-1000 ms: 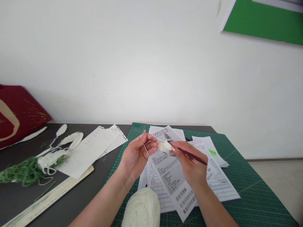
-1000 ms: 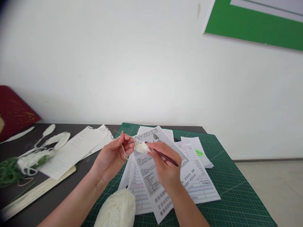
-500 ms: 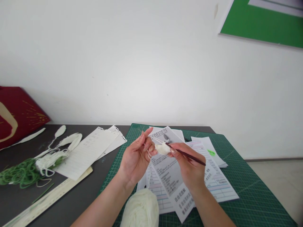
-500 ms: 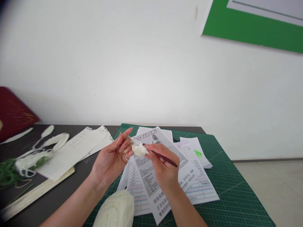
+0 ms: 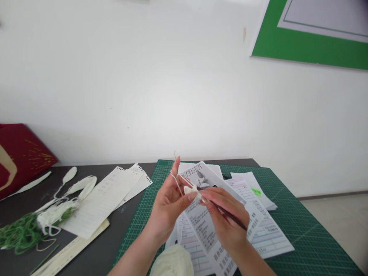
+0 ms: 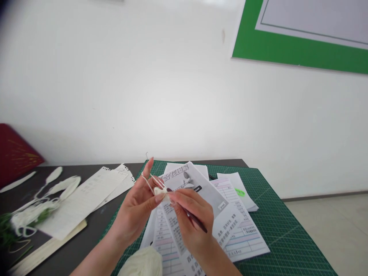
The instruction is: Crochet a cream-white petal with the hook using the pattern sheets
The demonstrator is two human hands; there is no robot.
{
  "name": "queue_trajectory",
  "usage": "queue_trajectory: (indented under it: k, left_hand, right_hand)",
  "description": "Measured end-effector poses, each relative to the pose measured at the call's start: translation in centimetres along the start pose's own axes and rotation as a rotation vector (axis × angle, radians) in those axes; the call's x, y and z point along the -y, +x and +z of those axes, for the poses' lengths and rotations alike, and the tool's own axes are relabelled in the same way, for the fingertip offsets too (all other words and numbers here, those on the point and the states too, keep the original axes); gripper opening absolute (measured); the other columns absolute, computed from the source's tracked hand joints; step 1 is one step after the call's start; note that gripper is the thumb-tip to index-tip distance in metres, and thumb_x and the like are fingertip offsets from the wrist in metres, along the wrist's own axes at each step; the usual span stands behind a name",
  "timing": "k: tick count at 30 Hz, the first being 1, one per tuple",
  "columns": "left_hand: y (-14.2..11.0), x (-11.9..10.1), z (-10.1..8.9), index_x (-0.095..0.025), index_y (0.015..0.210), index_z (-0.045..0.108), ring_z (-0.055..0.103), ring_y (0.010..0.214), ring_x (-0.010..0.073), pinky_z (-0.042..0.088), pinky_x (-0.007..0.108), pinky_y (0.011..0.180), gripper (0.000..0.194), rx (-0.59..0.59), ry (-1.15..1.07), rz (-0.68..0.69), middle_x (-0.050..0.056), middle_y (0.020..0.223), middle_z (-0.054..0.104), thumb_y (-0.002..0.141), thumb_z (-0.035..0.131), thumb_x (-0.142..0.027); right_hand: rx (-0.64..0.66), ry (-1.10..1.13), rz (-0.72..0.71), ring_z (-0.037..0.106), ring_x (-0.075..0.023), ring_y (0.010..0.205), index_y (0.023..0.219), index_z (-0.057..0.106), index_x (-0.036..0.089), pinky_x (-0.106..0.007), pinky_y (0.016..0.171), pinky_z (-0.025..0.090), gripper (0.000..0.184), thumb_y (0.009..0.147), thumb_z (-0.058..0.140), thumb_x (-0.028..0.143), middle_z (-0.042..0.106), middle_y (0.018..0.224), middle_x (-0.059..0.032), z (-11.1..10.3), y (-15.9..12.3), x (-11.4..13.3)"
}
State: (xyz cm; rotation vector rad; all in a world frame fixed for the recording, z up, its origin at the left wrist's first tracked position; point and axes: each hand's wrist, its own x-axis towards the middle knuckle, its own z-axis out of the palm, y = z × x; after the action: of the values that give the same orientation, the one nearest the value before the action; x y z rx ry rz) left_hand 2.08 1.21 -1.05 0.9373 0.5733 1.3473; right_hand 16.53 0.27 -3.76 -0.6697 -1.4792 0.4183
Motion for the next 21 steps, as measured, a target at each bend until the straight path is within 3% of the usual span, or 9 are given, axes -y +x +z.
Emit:
queue_trajectory:
  k: [3, 6, 9, 13, 17, 21]
  left_hand:
    - [-0.3, 0.3, 0.5, -0.039, 0.147, 0.023, 0.057, 0.076, 0.0133, 0.046, 0.027, 0.076, 0.088, -0.005, -0.033, -0.029, -0.002, 0.083, 0.061, 0.078, 0.070, -0.012]
    - [-0.4, 0.4, 0.8, -0.039, 0.148, 0.019, 0.057, 0.074, 0.0128, 0.046, 0.026, 0.075, 0.091, -0.078, -0.053, -0.021, -0.003, 0.079, 0.060, 0.078, 0.069, -0.010]
    - [-0.5, 0.3, 0.9, -0.038, 0.148, 0.019, 0.057, 0.074, 0.0124, 0.046, 0.025, 0.073, 0.092, -0.100, -0.056, -0.015, -0.003, 0.078, 0.061, 0.077, 0.069, -0.008]
    - [-0.4, 0.1, 0.5, -0.035, 0.147, 0.024, 0.057, 0.066, 0.0110, 0.047, 0.024, 0.069, 0.091, -0.124, 0.000, 0.013, -0.005, 0.069, 0.059, 0.075, 0.071, -0.008]
    - [-0.5, 0.0, 0.5, -0.034, 0.146, 0.028, 0.055, 0.060, 0.0099, 0.046, 0.021, 0.064, 0.092, -0.207, 0.064, 0.059, -0.007, 0.064, 0.057, 0.071, 0.074, -0.009]
    - [-0.6, 0.1, 0.8, -0.032, 0.147, 0.026, 0.057, 0.062, 0.0108, 0.047, 0.023, 0.067, 0.095, -0.250, 0.072, 0.082, -0.007, 0.064, 0.059, 0.069, 0.076, -0.009]
  right_hand:
    - [-0.007, 0.017, 0.014, 0.069, -0.0188, 0.077, 0.102, 0.072, 0.027, -0.030, 0.064, 0.057, 0.038, 0.079, 0.060, -0.001, 0.073, 0.091, -0.0041, 0.1, -0.1, 0.1]
    - [-0.029, 0.101, 0.115, 0.067, -0.0174, 0.074, 0.097, 0.074, 0.027, -0.028, 0.059, 0.056, 0.032, 0.080, 0.062, 0.003, 0.073, 0.087, -0.0029, 0.3, -0.3, 0.0]
    - [-0.054, 0.236, 0.270, 0.061, -0.0126, 0.058, 0.094, 0.074, 0.027, -0.022, 0.043, 0.047, 0.023, 0.082, 0.063, 0.011, 0.072, 0.084, -0.0023, 0.7, -0.4, -0.3]
    - [-0.086, 0.323, 0.383, 0.051, -0.0090, 0.047, 0.096, 0.074, 0.027, -0.021, 0.036, 0.039, 0.017, 0.084, 0.063, 0.020, 0.071, 0.081, -0.0024, 1.2, -0.5, -0.6]
    - [-0.095, 0.171, 0.218, 0.058, -0.0124, 0.054, 0.100, 0.073, 0.029, -0.023, 0.040, 0.046, 0.026, 0.083, 0.062, 0.013, 0.072, 0.085, -0.0028, 0.8, -0.7, -0.4]
    - [-0.038, -0.002, 0.006, 0.068, -0.0194, 0.079, 0.107, 0.071, 0.028, -0.029, 0.060, 0.058, 0.040, 0.079, 0.060, 0.000, 0.073, 0.095, -0.0050, 0.4, -1.3, 0.0]
